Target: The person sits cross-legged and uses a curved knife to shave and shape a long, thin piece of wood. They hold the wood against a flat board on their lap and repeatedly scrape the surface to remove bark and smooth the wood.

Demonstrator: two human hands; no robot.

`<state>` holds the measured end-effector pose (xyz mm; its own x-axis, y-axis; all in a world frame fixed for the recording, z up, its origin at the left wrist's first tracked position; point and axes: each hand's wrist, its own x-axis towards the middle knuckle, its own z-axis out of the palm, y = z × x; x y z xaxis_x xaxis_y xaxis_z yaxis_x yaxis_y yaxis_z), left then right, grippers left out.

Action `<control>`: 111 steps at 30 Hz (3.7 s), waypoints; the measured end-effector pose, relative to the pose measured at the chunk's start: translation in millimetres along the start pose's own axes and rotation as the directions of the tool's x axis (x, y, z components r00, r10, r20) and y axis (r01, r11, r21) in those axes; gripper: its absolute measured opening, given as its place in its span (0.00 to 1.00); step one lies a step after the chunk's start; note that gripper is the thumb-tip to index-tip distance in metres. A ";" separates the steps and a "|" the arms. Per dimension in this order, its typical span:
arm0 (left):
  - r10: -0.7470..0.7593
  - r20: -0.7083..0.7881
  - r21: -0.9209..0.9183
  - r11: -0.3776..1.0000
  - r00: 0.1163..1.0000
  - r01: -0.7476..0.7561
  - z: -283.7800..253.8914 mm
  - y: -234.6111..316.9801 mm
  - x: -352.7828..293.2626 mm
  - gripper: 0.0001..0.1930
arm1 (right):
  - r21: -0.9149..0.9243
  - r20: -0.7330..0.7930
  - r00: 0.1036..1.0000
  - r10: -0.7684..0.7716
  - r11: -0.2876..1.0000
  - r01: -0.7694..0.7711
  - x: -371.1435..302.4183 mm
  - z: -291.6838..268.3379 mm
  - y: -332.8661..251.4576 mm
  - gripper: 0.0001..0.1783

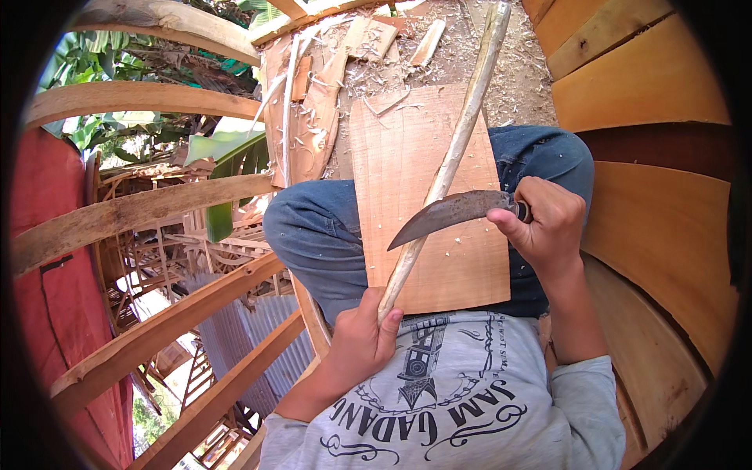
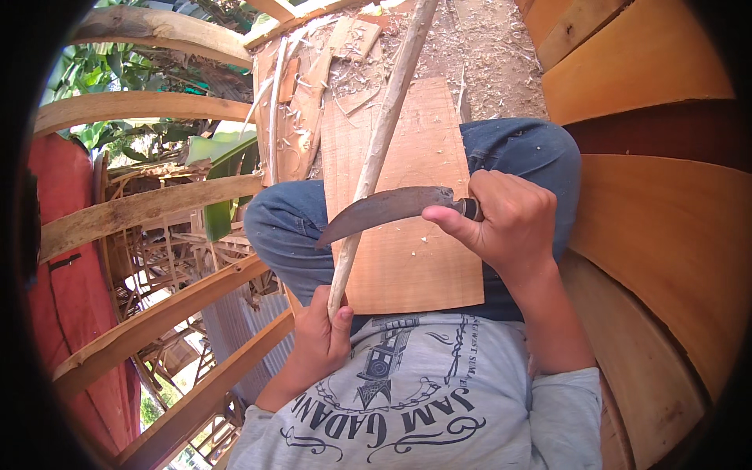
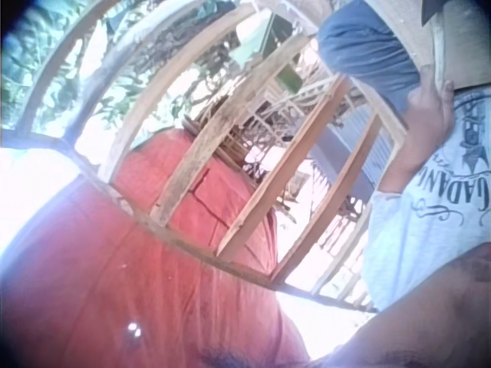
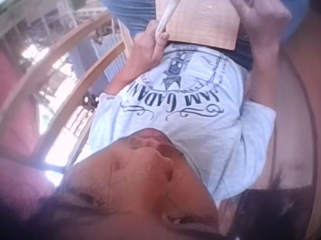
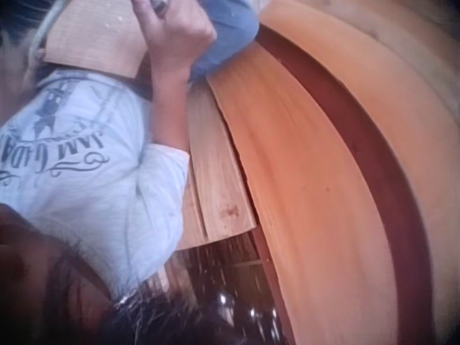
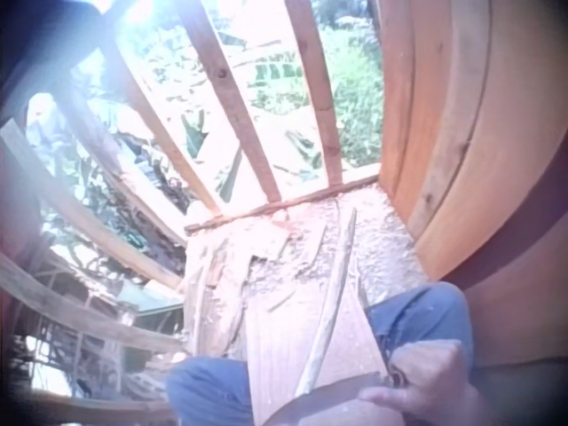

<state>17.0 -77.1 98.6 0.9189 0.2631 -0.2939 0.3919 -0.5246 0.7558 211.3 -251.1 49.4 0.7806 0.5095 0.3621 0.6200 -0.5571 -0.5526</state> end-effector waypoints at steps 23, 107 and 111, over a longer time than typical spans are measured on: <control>-0.040 0.136 -0.217 0.974 0.990 0.069 15.6 8.3 -12.2 0.06 | -0.073 -0.175 0.897 0.407 0.903 -0.424 32.9 5.1 60.8 0.20; -0.085 0.039 -0.162 0.983 0.996 0.090 5.2 -0.1 -0.6 0.05 | -0.231 -0.051 0.867 0.495 0.839 -0.493 57.5 34.0 15.0 0.12; -0.123 0.075 -0.110 0.985 0.990 0.131 5.0 -24.0 -31.7 0.06 | -0.143 -0.224 0.677 0.702 0.663 -0.735 74.1 -6.6 108.8 0.17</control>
<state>-21.4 -77.0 86.9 0.8643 0.2648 -0.4277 0.5018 -0.3932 0.7705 337.1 -278.3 21.0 0.9809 -0.1927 0.0253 -0.1510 -0.8374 -0.5253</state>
